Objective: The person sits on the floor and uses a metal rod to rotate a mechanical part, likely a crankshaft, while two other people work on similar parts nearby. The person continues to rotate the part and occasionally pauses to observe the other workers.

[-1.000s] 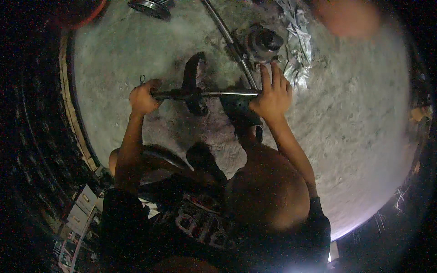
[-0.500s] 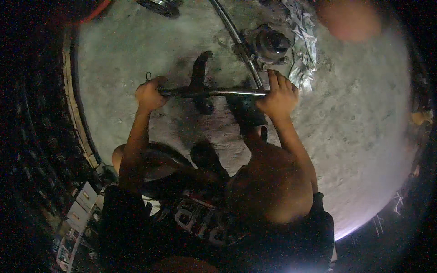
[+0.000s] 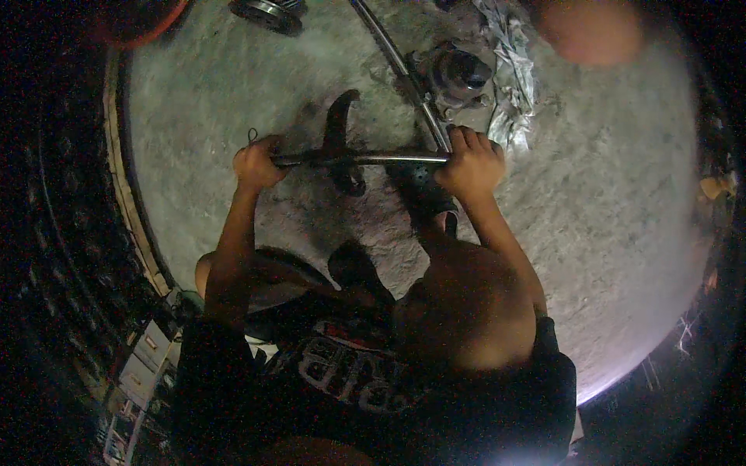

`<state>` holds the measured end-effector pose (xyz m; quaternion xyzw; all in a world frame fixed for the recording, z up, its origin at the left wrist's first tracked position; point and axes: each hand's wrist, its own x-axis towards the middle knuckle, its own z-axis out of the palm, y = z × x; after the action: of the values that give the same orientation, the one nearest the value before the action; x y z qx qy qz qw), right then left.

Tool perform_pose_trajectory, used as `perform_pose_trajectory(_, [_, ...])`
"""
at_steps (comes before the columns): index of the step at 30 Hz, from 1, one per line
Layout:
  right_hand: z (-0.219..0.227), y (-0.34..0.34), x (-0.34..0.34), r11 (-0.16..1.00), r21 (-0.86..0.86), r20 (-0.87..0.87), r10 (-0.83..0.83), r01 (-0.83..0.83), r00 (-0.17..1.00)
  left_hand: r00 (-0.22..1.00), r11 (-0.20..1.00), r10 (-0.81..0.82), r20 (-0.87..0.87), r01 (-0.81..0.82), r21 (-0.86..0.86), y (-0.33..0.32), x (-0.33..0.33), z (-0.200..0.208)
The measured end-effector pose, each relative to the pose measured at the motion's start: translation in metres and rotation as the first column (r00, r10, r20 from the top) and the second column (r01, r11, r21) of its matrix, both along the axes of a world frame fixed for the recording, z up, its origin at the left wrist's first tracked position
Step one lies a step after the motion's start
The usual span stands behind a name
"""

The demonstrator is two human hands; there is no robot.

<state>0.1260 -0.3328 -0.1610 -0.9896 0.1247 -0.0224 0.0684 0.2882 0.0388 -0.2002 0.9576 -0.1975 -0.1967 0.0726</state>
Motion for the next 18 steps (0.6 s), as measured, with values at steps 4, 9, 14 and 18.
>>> perform_pose_trajectory(4, [-0.016,-0.018,-0.004,0.997,0.029,-0.146,-0.062,0.067,0.987,0.999,0.996,0.012,-0.044,-0.008,0.093,-0.023,-0.004,0.026])
perform_pose_trajectory(9, [-0.03,-0.044,0.003,0.976,0.151,-0.464,-0.071,0.159,0.883,0.996,0.973,-0.032,-0.088,0.051,0.223,-0.049,-0.009,0.047])
perform_pose_trajectory(14, [-0.023,-0.052,0.023,0.993,0.116,-0.772,0.106,-0.025,0.627,0.988,0.979,-0.026,-0.15,0.055,0.195,-0.056,-0.004,0.065])
perform_pose_trajectory(18, [-0.024,-0.057,0.034,0.969,0.21,-0.764,0.247,-0.133,0.596,0.947,0.949,0.037,-0.319,0.067,0.308,-0.052,0.006,0.064])
